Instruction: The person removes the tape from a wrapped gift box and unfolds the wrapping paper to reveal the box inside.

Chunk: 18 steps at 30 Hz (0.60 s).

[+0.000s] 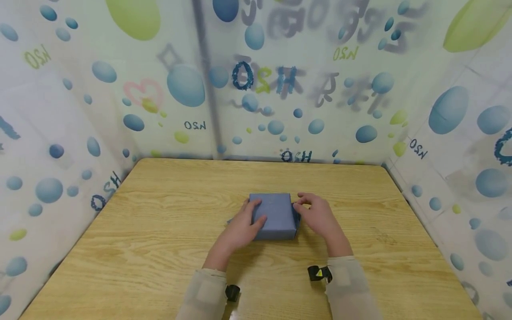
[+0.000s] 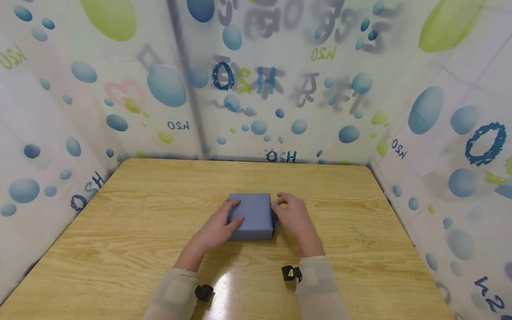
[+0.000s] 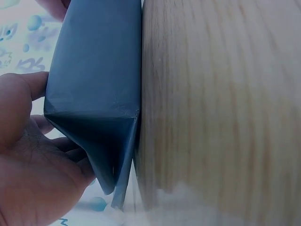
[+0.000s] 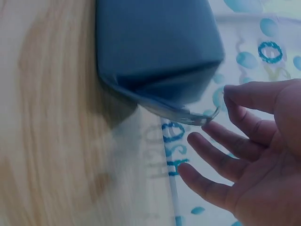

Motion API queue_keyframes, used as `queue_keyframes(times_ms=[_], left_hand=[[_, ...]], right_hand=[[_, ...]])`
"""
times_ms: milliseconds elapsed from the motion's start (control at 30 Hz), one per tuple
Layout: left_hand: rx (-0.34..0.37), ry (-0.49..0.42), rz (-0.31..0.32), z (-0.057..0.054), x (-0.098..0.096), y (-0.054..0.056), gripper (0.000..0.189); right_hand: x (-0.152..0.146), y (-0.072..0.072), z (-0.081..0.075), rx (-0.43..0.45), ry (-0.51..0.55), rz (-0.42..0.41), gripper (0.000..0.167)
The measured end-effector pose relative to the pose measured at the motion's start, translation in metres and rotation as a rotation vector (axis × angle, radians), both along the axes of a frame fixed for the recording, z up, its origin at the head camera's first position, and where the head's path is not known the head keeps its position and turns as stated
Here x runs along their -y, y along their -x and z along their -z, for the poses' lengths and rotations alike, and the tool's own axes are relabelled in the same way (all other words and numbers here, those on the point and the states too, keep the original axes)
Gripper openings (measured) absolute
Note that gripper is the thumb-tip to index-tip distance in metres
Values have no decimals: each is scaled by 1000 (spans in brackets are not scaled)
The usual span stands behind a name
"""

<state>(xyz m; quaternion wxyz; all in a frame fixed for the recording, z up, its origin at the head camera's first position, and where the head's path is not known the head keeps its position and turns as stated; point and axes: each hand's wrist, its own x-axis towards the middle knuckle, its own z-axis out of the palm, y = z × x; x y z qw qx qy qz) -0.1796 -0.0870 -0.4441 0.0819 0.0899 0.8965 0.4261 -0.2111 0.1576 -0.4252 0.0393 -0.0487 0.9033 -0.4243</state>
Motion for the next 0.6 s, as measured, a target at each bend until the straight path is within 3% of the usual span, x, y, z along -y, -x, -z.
queue_keyframes(times_ms=[367,600], left_hand=[[4,1,19,-1,1,1,63],[3,3,23,-2,0,2,62]], right_hand=[[-27,-1,-2,54,-30,56,29],[-22,0,-9,38,-1,40,30]])
